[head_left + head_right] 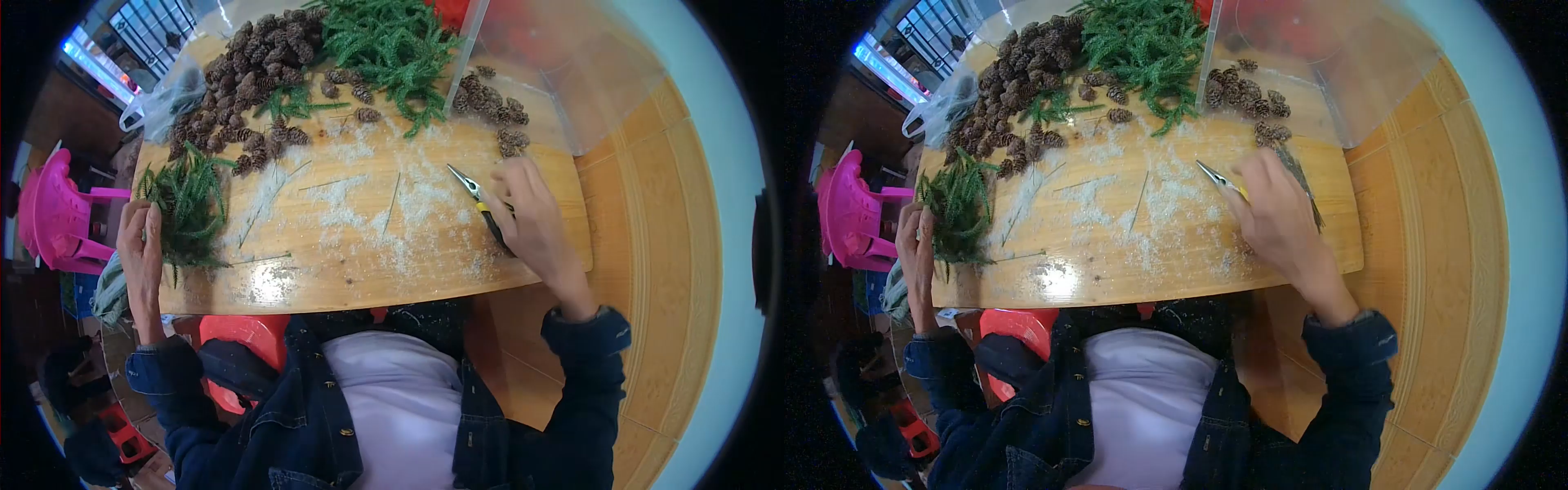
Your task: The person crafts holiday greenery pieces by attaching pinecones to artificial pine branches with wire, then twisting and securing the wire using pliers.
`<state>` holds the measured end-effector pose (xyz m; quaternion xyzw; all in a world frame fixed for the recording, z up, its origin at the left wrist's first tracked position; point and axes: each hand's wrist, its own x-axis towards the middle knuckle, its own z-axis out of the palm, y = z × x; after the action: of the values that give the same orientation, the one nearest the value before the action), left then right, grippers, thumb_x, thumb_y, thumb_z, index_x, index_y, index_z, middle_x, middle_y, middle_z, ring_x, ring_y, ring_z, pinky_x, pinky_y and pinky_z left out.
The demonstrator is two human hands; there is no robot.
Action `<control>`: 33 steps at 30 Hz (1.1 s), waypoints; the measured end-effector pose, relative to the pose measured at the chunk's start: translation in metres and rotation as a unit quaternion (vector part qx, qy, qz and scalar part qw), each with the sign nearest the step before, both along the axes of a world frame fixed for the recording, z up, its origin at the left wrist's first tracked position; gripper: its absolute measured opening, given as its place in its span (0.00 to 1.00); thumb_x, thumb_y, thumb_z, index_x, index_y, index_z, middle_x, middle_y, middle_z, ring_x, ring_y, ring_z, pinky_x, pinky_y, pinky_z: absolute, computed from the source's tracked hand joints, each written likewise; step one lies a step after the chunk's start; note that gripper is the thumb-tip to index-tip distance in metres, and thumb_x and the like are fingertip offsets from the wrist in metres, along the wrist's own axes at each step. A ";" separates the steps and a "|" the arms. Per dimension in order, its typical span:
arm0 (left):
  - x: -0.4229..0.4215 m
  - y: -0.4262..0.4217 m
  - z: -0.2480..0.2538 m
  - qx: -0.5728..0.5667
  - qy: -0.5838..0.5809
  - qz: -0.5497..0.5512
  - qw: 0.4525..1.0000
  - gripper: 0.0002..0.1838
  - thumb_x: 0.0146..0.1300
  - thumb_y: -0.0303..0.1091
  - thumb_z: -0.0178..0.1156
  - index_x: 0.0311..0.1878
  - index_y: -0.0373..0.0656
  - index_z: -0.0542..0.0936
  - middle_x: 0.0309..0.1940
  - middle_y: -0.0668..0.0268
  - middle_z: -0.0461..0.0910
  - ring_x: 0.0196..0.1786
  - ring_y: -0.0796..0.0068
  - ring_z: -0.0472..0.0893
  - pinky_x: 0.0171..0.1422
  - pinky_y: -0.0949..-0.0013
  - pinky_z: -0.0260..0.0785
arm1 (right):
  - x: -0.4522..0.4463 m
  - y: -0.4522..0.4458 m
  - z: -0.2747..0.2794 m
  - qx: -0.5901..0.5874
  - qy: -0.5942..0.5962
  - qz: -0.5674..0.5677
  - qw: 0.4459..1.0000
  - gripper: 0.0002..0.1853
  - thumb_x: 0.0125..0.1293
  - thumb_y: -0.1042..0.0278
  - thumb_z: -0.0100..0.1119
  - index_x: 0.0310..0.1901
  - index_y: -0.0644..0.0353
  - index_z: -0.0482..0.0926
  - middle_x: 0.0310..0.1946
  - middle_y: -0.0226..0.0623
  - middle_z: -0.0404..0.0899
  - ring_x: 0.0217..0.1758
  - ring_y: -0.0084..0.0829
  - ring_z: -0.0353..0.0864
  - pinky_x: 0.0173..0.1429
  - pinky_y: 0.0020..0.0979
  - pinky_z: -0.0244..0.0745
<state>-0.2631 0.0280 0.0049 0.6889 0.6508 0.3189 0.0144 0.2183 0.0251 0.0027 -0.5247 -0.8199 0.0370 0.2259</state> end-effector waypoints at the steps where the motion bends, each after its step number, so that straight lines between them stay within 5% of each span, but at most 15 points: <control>1: 0.001 0.000 0.001 0.020 -0.021 0.003 1.000 0.13 0.68 0.35 0.54 0.36 0.33 0.75 0.40 0.62 0.73 0.44 0.72 0.72 0.49 0.73 0.63 | -0.006 0.010 0.005 -0.025 0.029 0.014 0.999 0.15 0.61 0.70 0.57 0.48 0.65 0.67 0.42 0.51 0.72 0.41 0.47 0.75 0.41 0.39 0.70; 6: 0.020 -0.013 0.012 0.069 -0.078 0.005 0.995 0.10 0.67 0.33 0.55 0.34 0.34 0.75 0.41 0.63 0.74 0.46 0.72 0.72 0.50 0.73 0.63 | -0.044 0.084 0.018 0.008 0.036 0.007 0.999 0.14 0.62 0.73 0.54 0.49 0.66 0.67 0.30 0.54 0.76 0.34 0.53 0.77 0.37 0.45 0.71; 12: 0.069 -0.032 0.020 0.079 -0.097 -0.049 0.991 0.07 0.65 0.29 0.55 0.34 0.34 0.75 0.42 0.63 0.74 0.47 0.72 0.72 0.51 0.72 0.63 | -0.063 0.178 0.000 0.108 -0.081 0.012 0.991 0.08 0.63 0.74 0.50 0.42 0.68 0.72 0.28 0.58 0.76 0.33 0.58 0.77 0.35 0.49 0.70; 18: 0.122 -0.027 0.011 -0.015 -0.189 -0.204 0.961 0.04 0.63 0.26 0.55 0.36 0.34 0.75 0.41 0.61 0.75 0.44 0.71 0.74 0.50 0.72 0.65 | -0.073 0.148 0.015 0.128 -0.059 0.019 0.990 0.07 0.62 0.73 0.51 0.36 0.68 0.75 0.28 0.57 0.76 0.34 0.58 0.76 0.35 0.48 0.71; 22: 0.152 -0.017 0.008 -0.065 -0.245 -0.282 0.925 0.06 0.64 0.27 0.55 0.40 0.35 0.75 0.42 0.62 0.76 0.44 0.72 0.75 0.51 0.73 0.65 | -0.070 0.096 0.033 0.157 0.061 0.091 0.982 0.08 0.66 0.70 0.51 0.38 0.66 0.75 0.26 0.43 0.78 0.28 0.40 0.78 0.31 0.35 0.70; 25: 0.178 -0.015 0.009 -0.187 -0.487 -0.243 0.818 0.11 0.66 0.31 0.56 0.47 0.36 0.74 0.43 0.64 0.76 0.47 0.74 0.75 0.54 0.73 0.64 | -0.065 0.068 0.038 0.105 0.118 0.100 0.982 0.09 0.68 0.68 0.50 0.38 0.65 0.75 0.24 0.34 0.77 0.25 0.26 0.75 0.29 0.27 0.67; 30: 0.194 0.004 -0.002 -0.163 -0.549 -0.207 0.793 0.14 0.68 0.35 0.52 0.52 0.37 0.74 0.51 0.62 0.74 0.51 0.74 0.74 0.57 0.68 0.65 | -0.060 0.033 0.040 -0.036 0.296 0.152 0.942 0.07 0.68 0.69 0.54 0.36 0.64 0.74 0.25 0.30 0.73 0.28 0.20 0.70 0.34 0.25 0.67; 33: 0.190 0.008 -0.004 -0.221 -0.678 -0.251 0.654 0.16 0.68 0.36 0.52 0.55 0.38 0.73 0.53 0.62 0.74 0.53 0.74 0.74 0.57 0.67 0.67 | -0.056 0.025 0.036 -0.067 0.345 0.193 0.916 0.07 0.69 0.69 0.52 0.36 0.65 0.74 0.28 0.26 0.72 0.32 0.16 0.70 0.37 0.23 0.68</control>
<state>-0.0733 0.0360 0.0012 0.3947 0.3135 0.5284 0.6832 0.1623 0.0500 0.0387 -0.3252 -0.7720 0.3133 0.4473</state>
